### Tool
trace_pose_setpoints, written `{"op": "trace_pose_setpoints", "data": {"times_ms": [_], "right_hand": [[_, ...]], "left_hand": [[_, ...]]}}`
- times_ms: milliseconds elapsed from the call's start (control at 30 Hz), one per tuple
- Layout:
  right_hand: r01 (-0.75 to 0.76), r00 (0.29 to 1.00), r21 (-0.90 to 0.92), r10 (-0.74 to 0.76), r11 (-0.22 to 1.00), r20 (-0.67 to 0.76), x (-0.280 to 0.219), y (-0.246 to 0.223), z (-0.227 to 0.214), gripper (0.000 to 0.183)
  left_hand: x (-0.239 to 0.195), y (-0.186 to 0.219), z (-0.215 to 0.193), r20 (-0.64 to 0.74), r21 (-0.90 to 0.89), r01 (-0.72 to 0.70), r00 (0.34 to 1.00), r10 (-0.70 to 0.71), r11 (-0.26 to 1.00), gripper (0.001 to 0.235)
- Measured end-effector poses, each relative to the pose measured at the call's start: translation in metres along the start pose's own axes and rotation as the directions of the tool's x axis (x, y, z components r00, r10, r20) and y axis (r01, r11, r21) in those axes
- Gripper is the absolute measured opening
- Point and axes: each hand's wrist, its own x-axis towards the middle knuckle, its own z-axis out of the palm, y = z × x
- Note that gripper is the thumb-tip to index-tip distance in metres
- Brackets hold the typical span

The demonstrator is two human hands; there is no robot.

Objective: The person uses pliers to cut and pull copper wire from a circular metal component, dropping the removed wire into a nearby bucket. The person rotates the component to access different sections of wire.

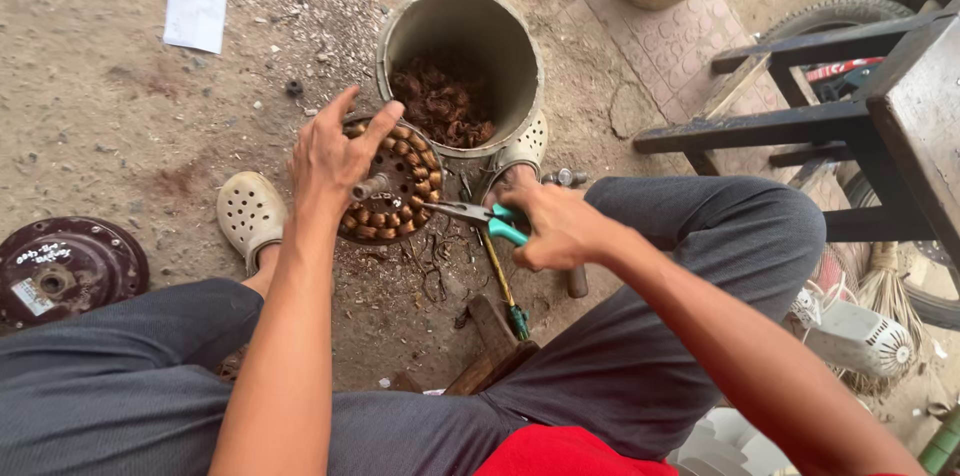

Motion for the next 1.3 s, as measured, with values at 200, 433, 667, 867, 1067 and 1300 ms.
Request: {"op": "trace_pose_setpoints", "data": {"times_ms": [200, 433, 667, 867, 1067, 1300], "right_hand": [[-0.123, 0.992, -0.203, 0.121, 0.971, -0.024, 0.004, 0.005, 0.002, 0.056], [0.078, 0.935, -0.365, -0.195, 0.928, -0.296, 0.014, 0.031, 0.024, 0.043], [0.276, 0.9, -0.146, -0.309, 0.95, -0.307, 0.003, 0.04, 0.034, 0.06], [-0.056, 0.969, 0.33, -0.029, 0.942, 0.247, 0.015, 0.049, 0.016, 0.066], [0.02, 0.935, 0.451, -0.176, 0.893, 0.308, 0.019, 0.037, -0.009, 0.06], [0.093, 0.991, -0.385, -0.049, 0.918, 0.122, 0.015, 0.033, -0.005, 0.03]], "left_hand": [[0.004, 0.013, 0.002, 0.038, 0.214, 0.025, 0.999, -0.034, 0.976, 0.103], [-0.001, 0.02, 0.003, -0.014, 0.196, 0.016, 1.0, -0.014, 0.981, 0.101], [-0.007, 0.024, 0.004, -0.091, 0.184, -0.072, 0.992, 0.09, 0.98, 0.098], [-0.007, 0.02, 0.009, -0.066, 0.165, -0.071, 0.994, 0.083, 0.984, 0.099], [-0.01, 0.016, 0.014, -0.168, 0.19, -0.147, 0.969, 0.179, 0.971, 0.098], [-0.003, 0.007, 0.025, -0.188, 0.227, -0.115, 0.969, 0.16, 0.967, 0.102]]}}
